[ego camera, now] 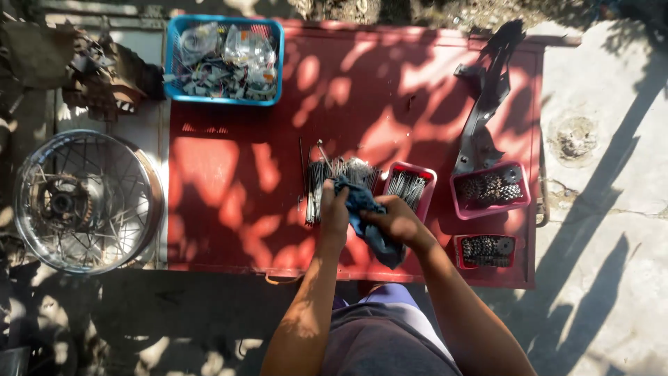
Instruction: Cleaning individual motorcycle wheel spokes by wiping them with a blue cloth.
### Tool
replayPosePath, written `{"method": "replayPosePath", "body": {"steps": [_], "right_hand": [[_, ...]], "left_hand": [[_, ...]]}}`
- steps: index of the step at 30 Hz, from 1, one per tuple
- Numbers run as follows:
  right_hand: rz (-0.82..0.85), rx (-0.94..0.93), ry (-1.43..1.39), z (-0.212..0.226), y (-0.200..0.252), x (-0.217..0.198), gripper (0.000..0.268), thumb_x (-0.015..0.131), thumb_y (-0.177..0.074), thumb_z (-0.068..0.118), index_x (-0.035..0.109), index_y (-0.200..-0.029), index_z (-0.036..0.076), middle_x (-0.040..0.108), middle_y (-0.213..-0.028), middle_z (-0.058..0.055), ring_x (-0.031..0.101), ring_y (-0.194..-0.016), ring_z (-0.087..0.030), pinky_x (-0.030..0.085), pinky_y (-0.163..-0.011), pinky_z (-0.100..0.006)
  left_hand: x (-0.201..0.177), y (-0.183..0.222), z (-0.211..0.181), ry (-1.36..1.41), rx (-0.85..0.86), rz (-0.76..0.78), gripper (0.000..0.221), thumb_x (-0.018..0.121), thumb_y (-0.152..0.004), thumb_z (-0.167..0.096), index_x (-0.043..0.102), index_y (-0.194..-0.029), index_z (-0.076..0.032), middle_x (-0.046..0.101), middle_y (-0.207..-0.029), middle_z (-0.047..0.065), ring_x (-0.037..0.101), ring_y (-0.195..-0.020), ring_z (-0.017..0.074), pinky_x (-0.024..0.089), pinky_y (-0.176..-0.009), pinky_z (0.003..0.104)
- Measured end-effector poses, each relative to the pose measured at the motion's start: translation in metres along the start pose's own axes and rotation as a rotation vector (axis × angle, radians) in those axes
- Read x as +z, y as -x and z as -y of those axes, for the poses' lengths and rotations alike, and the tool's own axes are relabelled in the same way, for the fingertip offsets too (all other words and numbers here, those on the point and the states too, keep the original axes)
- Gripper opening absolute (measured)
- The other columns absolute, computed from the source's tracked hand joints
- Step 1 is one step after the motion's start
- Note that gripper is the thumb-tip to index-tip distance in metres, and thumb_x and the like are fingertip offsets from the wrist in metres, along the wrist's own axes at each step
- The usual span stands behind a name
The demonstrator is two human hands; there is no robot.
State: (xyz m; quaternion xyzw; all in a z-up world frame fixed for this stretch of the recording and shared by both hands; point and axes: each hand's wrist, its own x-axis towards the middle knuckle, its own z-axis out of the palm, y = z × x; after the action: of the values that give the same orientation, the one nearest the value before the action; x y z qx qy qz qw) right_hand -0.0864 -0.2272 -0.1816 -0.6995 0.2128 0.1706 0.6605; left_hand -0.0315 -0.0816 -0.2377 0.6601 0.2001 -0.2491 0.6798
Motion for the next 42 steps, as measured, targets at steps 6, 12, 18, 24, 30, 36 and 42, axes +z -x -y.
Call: {"method": "replayPosePath", "body": {"steps": [6, 12, 18, 24, 30, 36, 42], "right_hand": [[0.217, 0.127, 0.107, 0.086, 0.059, 0.009, 0.007, 0.079, -0.084, 0.014, 0.08, -0.085, 0.007, 0.071, -0.073, -0.008, 0.065, -0.065, -0.02, 0.053, -0.066, -0.035], [-0.497, -0.286, -0.177, 0.116, 0.052, 0.011, 0.061, 0.076, -0.09, 0.019, 0.052, -0.147, 0.017, 0.07, -0.105, -0.007, 0.062, -0.094, -0.015, 0.05, -0.091, -0.031], [-0.832, -0.541, -0.975, 0.117, 0.028, 0.018, 0.031, 0.055, -0.106, 0.004, 0.053, -0.136, 0.01, 0.073, -0.104, -0.009, 0.069, -0.079, -0.014, 0.055, -0.071, -0.022], [-0.3, -0.453, -0.563, 0.134, 0.048, 0.104, 0.035, 0.036, -0.108, 0.01, 0.055, -0.135, -0.004, 0.058, -0.084, -0.006, 0.054, -0.072, -0.006, 0.045, -0.057, -0.008], [-0.463, -0.381, -0.125, 0.105, 0.024, 0.095, 0.062, 0.092, -0.071, 0.008, 0.069, -0.129, 0.015, 0.077, -0.108, -0.008, 0.073, -0.097, -0.019, 0.061, -0.088, -0.036], [-0.744, -0.688, -0.451, 0.117, 0.025, 0.045, 0.047, 0.066, -0.081, -0.017, 0.068, -0.121, 0.007, 0.062, -0.083, -0.008, 0.062, -0.059, -0.019, 0.055, -0.054, -0.03], [-0.631, -0.802, 0.033, 0.124, 0.041, 0.042, 0.064, 0.066, -0.06, -0.004, 0.069, -0.124, 0.003, 0.071, -0.102, -0.023, 0.067, -0.102, -0.029, 0.05, -0.093, -0.048]], "left_hand": [[-0.031, -0.046, 0.004, -0.03, -0.036, -0.108, 0.045, 0.049, -0.102, -0.063, 0.068, -0.119, -0.027, 0.074, -0.11, 0.013, 0.072, -0.088, 0.0339, 0.061, -0.057, 0.042], [-0.035, 0.023, -0.078, -0.056, 0.075, -0.199, 0.036, 0.061, -0.096, -0.054, 0.076, -0.111, -0.025, 0.074, -0.115, 0.009, 0.065, -0.116, 0.0281, 0.048, -0.1, 0.038], [-0.055, 0.075, -0.128, -0.23, 0.112, 0.181, 0.046, 0.052, -0.106, -0.053, 0.071, -0.129, -0.018, 0.071, -0.124, 0.011, 0.063, -0.123, 0.0313, 0.045, -0.11, 0.049], [-0.053, 0.07, -0.12, -0.204, 0.157, 0.26, 0.03, 0.058, -0.106, -0.036, 0.079, -0.095, -0.017, 0.071, -0.085, -0.001, 0.068, -0.084, 0.0136, 0.057, -0.082, 0.033], [-0.086, 0.046, -0.114, -0.136, 0.195, 0.349, 0.067, 0.042, -0.106, -0.063, 0.071, -0.086, -0.006, 0.063, -0.123, 0.027, 0.049, -0.132, 0.0461, 0.031, -0.114, 0.062], [-0.081, 0.103, -0.201, -0.39, 0.448, 0.449, 0.045, 0.044, -0.112, -0.036, 0.073, -0.118, -0.002, 0.063, -0.066, 0.014, 0.056, -0.058, 0.0204, 0.048, -0.056, 0.028], [-0.082, 0.112, -0.201, -0.617, 0.507, 0.457, 0.027, 0.057, -0.104, -0.021, 0.079, -0.109, -0.007, 0.072, -0.069, 0.014, 0.063, -0.049, 0.0181, 0.05, -0.048, 0.03]]}}
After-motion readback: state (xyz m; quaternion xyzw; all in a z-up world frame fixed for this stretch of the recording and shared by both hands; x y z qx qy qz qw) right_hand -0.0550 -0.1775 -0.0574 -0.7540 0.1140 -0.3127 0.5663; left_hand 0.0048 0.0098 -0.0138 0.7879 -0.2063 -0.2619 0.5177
